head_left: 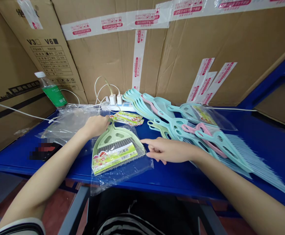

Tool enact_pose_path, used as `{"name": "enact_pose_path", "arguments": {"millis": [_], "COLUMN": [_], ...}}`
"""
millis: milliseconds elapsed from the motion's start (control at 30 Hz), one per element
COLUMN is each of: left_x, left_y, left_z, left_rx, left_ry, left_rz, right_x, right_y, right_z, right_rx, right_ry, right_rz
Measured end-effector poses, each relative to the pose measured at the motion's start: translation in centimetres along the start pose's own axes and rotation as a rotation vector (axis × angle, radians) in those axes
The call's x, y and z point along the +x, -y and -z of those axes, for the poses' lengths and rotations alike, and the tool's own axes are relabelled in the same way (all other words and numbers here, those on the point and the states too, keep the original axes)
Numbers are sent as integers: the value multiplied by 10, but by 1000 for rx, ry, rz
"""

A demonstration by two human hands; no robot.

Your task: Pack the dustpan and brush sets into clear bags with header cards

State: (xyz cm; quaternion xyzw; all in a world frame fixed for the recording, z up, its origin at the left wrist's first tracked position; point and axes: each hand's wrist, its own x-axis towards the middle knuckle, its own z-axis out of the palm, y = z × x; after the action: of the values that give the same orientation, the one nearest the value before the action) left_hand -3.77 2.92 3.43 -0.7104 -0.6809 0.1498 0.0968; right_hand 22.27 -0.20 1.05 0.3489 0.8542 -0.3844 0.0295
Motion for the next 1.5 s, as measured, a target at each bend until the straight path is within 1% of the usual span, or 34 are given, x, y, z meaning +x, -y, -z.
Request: {"name": "enact_pose_path", "arguments": {"millis": [433,767,1133,1500], "left_x": [-1,-3,-3,-4], "left_y": [-3,-6,-7,-7], "left_z": [-1,1,1,1], "left_rx": [6,10,24,28], "left_ry": [15,26,37,33], "left_rz": [-7,-2,-13,-29], "right_x": [0,-2,-2,-3], "right_y": [4,2,3,4], "right_z": [1,0,0,1], "right_rx": [-23,-43,-59,-77], "right_ry": [14,1,7,11], "right_rz": [-43,-13,-39,-34]}}
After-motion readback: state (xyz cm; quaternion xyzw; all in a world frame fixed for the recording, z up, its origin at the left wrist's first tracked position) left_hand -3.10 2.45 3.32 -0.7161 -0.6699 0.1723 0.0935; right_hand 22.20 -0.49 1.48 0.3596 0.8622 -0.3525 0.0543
